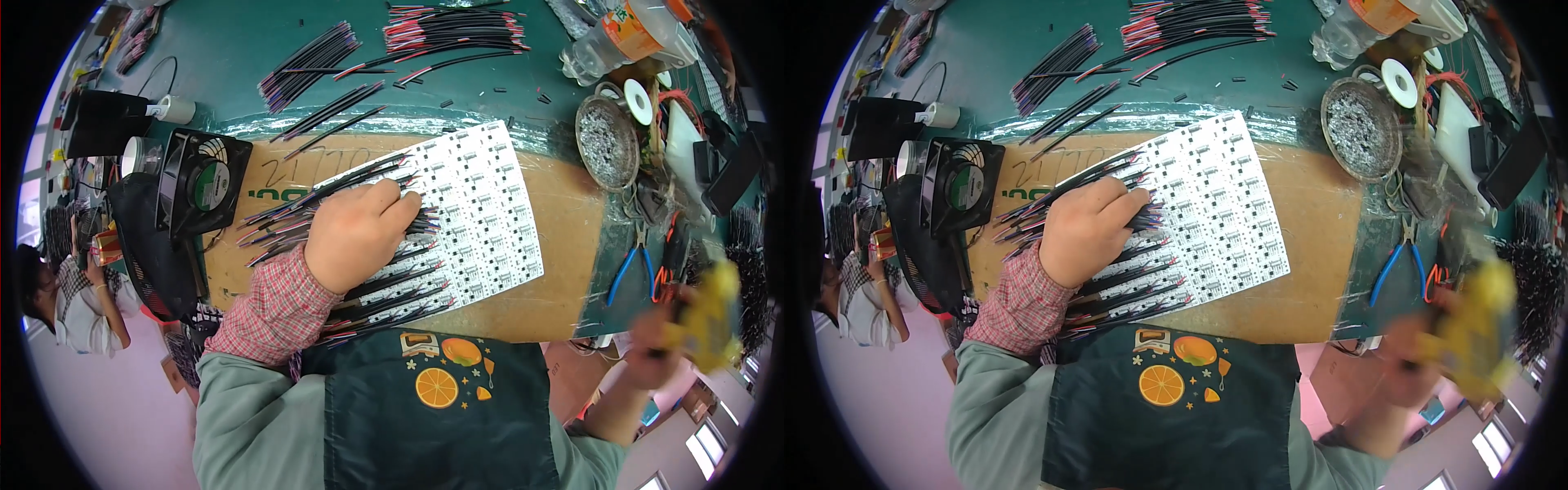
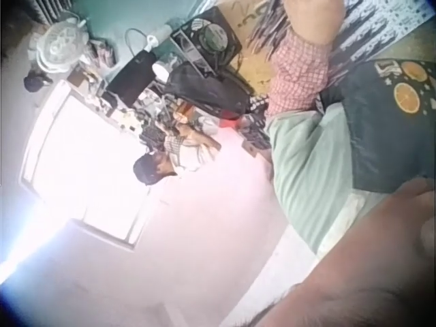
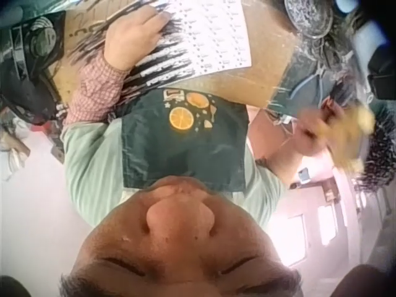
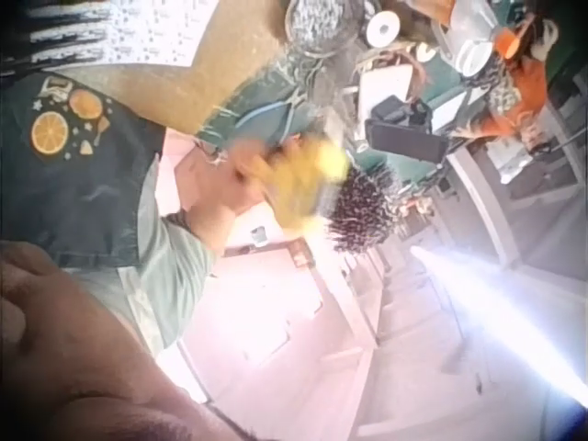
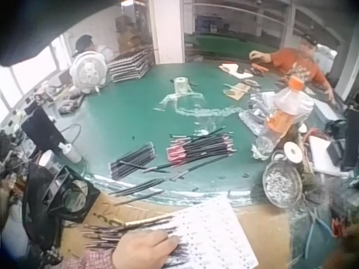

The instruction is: The person solders individual red and black wires onto contact points on a white printed circuit board using a soldering iron and solder wire.

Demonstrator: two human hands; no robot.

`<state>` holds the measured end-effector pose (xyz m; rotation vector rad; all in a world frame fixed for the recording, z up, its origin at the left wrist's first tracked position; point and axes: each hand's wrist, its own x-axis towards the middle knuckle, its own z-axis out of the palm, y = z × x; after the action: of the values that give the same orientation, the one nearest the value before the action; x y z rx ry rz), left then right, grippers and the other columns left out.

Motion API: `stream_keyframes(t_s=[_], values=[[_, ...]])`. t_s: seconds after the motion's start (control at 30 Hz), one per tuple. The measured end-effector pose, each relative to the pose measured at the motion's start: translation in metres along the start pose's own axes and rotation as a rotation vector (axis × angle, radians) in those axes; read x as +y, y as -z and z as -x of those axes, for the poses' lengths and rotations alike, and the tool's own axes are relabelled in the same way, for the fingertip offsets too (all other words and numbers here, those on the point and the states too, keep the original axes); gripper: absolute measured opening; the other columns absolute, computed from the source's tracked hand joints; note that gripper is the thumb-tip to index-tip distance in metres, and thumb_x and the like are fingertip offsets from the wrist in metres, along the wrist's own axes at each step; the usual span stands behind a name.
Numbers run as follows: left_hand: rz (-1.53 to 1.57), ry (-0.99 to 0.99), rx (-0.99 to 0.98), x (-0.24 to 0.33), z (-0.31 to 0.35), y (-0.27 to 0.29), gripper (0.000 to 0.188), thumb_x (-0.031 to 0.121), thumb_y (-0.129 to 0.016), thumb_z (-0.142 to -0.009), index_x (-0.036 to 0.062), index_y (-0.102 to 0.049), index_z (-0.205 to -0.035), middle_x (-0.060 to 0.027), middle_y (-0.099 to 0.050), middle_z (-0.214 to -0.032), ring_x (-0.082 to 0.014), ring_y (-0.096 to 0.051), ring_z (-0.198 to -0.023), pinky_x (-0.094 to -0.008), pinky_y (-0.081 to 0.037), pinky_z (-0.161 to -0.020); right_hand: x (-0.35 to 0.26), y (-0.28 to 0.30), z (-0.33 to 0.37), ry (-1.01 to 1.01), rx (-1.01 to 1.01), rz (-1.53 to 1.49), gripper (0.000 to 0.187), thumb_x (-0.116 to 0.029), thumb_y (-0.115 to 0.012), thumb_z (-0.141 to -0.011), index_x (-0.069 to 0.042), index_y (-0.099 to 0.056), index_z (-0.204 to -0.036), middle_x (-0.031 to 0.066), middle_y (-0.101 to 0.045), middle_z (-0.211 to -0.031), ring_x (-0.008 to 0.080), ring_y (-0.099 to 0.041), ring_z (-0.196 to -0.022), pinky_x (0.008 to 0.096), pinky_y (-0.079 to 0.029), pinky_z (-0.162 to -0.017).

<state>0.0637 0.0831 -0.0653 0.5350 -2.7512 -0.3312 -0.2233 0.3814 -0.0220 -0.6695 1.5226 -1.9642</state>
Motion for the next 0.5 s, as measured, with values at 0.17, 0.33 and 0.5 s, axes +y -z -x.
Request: stream_keyframes(t_s=[0.17, 0.33, 0.5], values=[[0.044, 0.030, -0.014, -0.015, 0.006, -0.004, 0.038, 0.001, -0.066, -0.063, 0.0073, -0.066, -0.100, -0.0056, -0.054, -0.082, -0.0235, -0.060, -0.069, -0.0345, -0.049, -0.059, 0.077, -0.090, 0.020, -0.474, -0.203, -0.129, 0.080, -0.040, -0.079, -0.078, 0.001, -0.042, -0.136, 0.0003, -0.048, -0.068, 0.0099, -0.043, -0.053, 0.0246, -0.033, -0.046], [0.028, 0.044, -0.035, -0.013, 0.005, -0.002, 0.038, 0.002, -0.066, -0.064, 0.0079, -0.066, -0.101, -0.0052, -0.054, -0.082, -0.0234, -0.060, -0.069, -0.0343, -0.049, -0.059, 0.092, -0.096, 0.024, -0.609, -0.462, 0.032, 0.028, -0.020, -0.071, -0.083, -0.003, -0.060, -0.101, 0.0034, -0.059, -0.078, 0.0141, -0.057, -0.068, 0.0305, -0.046, -0.060], [0.003, 0.049, -0.086, -0.009, 0.001, 0.001, 0.038, 0.003, -0.065, -0.065, 0.0083, -0.065, -0.102, -0.0051, -0.053, -0.083, -0.0233, -0.059, -0.071, -0.0345, -0.049, -0.061, 0.095, -0.090, 0.025, -0.595, -0.481, 0.076, 0.030, -0.015, -0.073, -0.081, -0.001, -0.059, -0.104, 0.0040, -0.060, -0.079, 0.0136, -0.057, -0.068, 0.0301, -0.047, -0.061]])
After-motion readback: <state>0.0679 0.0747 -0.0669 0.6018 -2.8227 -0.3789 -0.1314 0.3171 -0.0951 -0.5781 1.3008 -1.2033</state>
